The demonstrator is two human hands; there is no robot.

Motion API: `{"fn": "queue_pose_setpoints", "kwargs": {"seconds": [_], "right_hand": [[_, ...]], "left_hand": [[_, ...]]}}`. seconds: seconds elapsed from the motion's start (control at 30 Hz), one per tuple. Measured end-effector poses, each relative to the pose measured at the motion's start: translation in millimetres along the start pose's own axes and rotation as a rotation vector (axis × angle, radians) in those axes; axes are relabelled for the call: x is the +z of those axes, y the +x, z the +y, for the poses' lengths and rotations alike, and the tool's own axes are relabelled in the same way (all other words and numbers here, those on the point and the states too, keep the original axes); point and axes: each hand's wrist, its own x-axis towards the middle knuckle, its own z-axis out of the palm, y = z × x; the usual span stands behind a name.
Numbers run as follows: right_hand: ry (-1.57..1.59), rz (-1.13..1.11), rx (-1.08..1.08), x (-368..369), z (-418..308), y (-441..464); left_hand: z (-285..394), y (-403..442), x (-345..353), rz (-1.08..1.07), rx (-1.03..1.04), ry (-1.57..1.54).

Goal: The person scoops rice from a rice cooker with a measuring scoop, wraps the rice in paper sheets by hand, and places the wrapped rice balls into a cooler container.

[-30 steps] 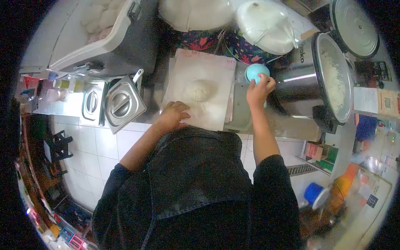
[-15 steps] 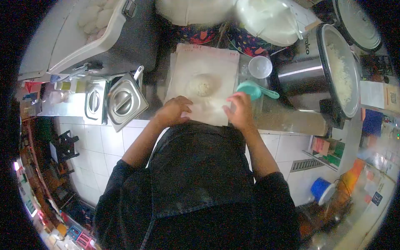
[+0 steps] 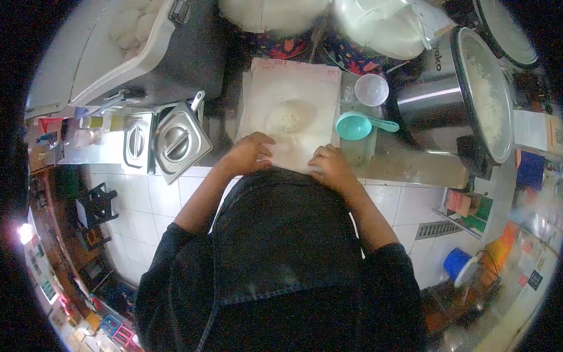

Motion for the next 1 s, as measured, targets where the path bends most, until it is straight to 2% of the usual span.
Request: {"fn": "queue_pose_setpoints", "kwargs": {"seconds": [0.13, 0.37, 0.67, 1.0], "right_hand": [[0.058, -0.031, 0.005, 1.9, 10.5, -5.6], [0.079, -0.003, 0.022, -2.0, 18.4, -16.2], [0.291, 0.045, 0.219, -12.4, 18.8, -19.8], [0.318, 0.091, 0.323, -16.7, 14.8, -21.6]], "left_hand": [[-14.4, 0.9, 5.3, -0.035, 0.001, -0.03], [-2.1, 1.4, 6.7, 0.012, 0.055, 0.11], [3.6, 2.2, 8.5, 0.028, 0.0, 0.089], [-5.3, 3.7, 14.1, 0.02, 0.042, 0.13]]}}
